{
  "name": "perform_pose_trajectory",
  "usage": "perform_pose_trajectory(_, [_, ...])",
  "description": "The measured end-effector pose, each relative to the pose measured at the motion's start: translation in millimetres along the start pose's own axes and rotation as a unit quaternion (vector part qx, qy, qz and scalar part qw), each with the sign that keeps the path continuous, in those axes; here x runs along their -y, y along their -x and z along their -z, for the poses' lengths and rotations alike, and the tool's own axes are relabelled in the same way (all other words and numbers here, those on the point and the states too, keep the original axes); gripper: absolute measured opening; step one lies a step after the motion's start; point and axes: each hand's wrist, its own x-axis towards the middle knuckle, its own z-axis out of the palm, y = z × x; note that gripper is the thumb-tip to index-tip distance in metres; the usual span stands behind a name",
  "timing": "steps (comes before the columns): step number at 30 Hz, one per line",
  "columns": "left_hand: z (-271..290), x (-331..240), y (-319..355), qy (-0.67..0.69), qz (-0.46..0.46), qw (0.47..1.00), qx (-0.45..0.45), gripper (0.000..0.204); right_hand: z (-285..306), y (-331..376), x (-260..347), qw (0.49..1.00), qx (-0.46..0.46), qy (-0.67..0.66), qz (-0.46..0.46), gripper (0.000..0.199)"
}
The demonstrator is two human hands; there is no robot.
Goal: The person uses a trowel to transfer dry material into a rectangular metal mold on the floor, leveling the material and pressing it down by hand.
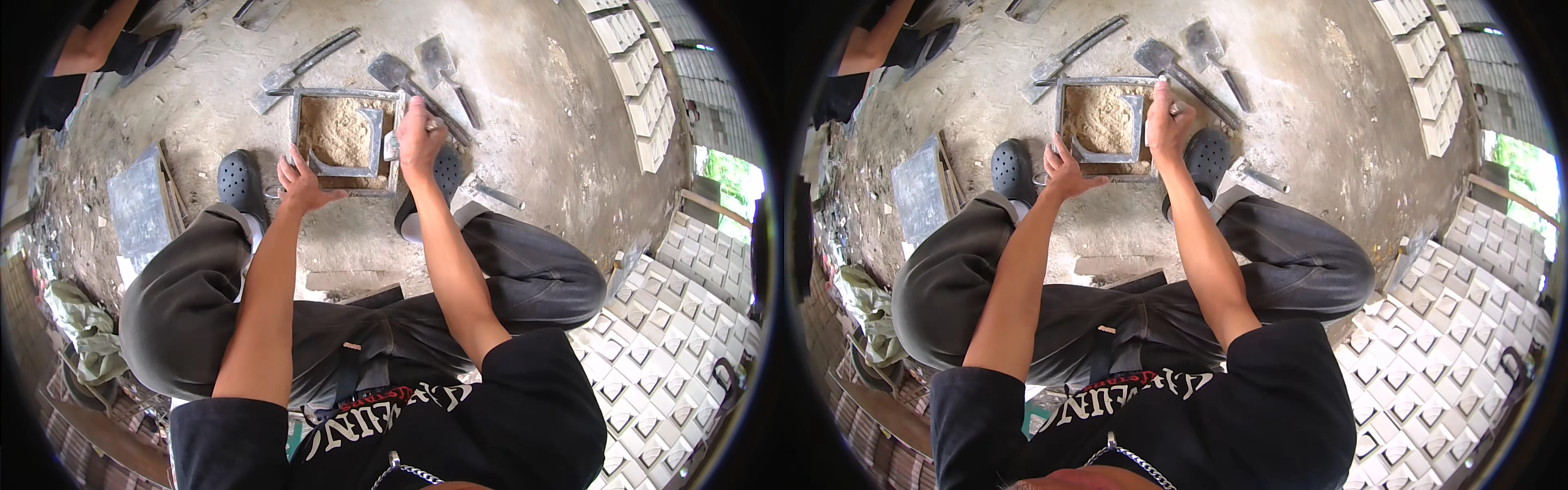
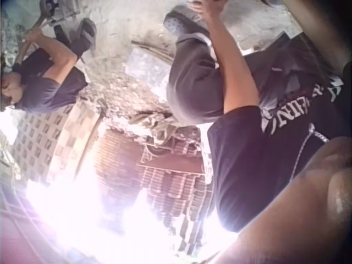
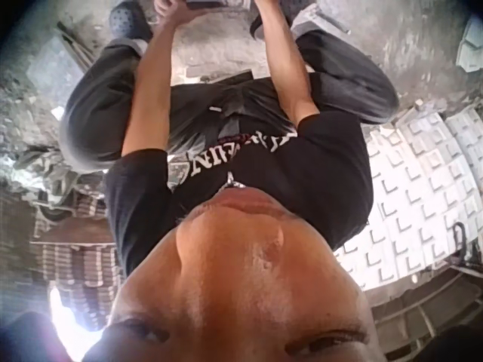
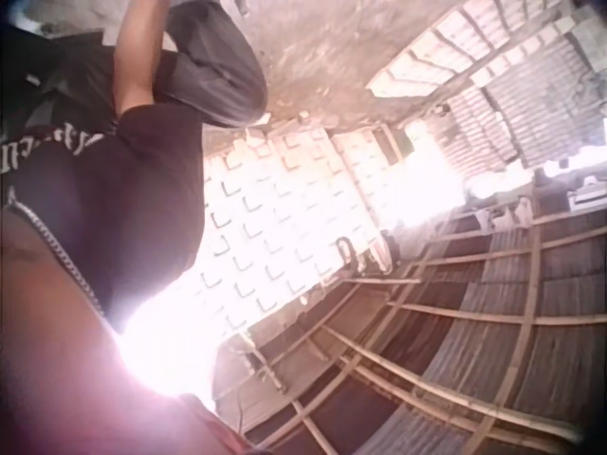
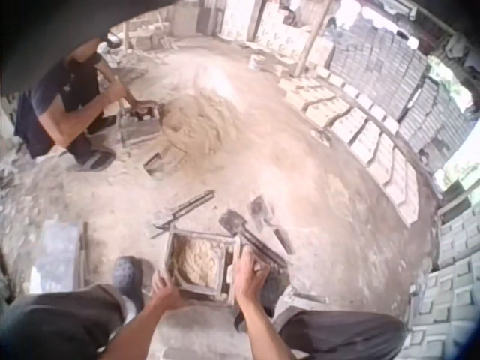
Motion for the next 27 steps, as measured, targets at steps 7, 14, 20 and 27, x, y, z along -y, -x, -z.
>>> perform_pose_trajectory(7, [-1,-4,-3,0.009,-0.014,1.0,0.008,0.153,10,-12,-23,0.995,0.028,0.091,0.041,0.05])
perform_pose_trajectory(14, [-7,5,-11,0.046,0.01,0.999,0.007,0.149,8,11,11,0.987,0.02,0.052,0.152,0.047])
perform_pose_trajectory(20, [-8,9,-1,0.029,0.002,1.0,-0.009,0.151,-2,10,44,0.998,0.054,0.018,0.035,0.047])
perform_pose_trajectory(27, [2,-2,2,0.043,0.006,0.999,0.024,0.152,25,41,-24,0.998,0.022,0.058,0.001,0.048])
